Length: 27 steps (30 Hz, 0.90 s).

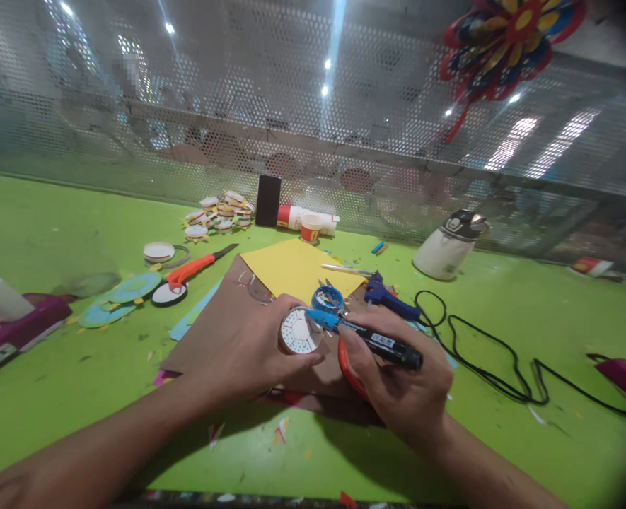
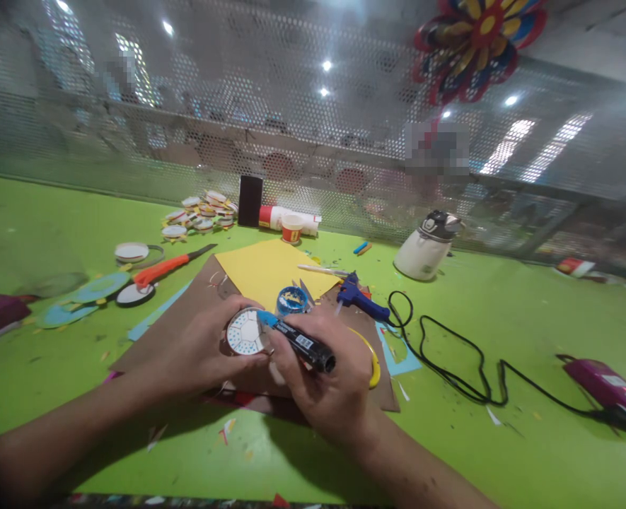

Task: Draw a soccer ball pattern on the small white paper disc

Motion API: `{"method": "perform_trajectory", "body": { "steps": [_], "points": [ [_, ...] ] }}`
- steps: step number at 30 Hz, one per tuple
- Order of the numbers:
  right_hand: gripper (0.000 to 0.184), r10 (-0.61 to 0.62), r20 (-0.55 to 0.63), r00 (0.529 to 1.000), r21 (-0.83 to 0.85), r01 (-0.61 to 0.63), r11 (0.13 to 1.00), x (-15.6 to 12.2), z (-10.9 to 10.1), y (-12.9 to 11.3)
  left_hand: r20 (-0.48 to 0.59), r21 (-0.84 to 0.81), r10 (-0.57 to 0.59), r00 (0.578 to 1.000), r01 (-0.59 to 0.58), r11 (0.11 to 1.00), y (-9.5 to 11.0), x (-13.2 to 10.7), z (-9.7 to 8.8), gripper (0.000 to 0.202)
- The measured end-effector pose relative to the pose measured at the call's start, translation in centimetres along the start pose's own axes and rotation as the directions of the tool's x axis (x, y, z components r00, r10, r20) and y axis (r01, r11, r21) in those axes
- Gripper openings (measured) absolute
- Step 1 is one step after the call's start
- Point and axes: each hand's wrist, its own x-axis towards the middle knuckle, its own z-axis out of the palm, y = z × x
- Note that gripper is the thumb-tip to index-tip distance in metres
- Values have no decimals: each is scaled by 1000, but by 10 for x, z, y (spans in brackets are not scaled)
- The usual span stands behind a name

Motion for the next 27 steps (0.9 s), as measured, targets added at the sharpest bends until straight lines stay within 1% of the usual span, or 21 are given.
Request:
{"method": "perform_trajectory", "body": {
  "steps": [8, 16, 19, 22, 27],
  "points": [
    [14, -12, 16, 1000, -28, 12, 1000, 0, 0, -1, 20, 9, -9, 1000, 9, 1000, -2, -1, 0, 40],
    [13, -29, 28, 999, -48, 30, 998, 2, 0, -1, 14, 25, -8, 1000, 7, 1000, -2, -1, 0, 39],
    [12, -21, 36, 999, -48, 22, 999, 3, 0, -1, -3, 31, 11, 1000, -11, 999, -2, -2, 2, 38],
    [10, -18, 49, 999, -41, 20, 999, 3, 0, -1, -27, 75, 34, 999, -31, 997, -3, -2, 4, 35],
    [9, -24, 50, 998, -37, 26, 999, 1, 2, -2, -36, 122, 58, 998, -53, 991, -5, -3, 5, 31]
  ]
}}
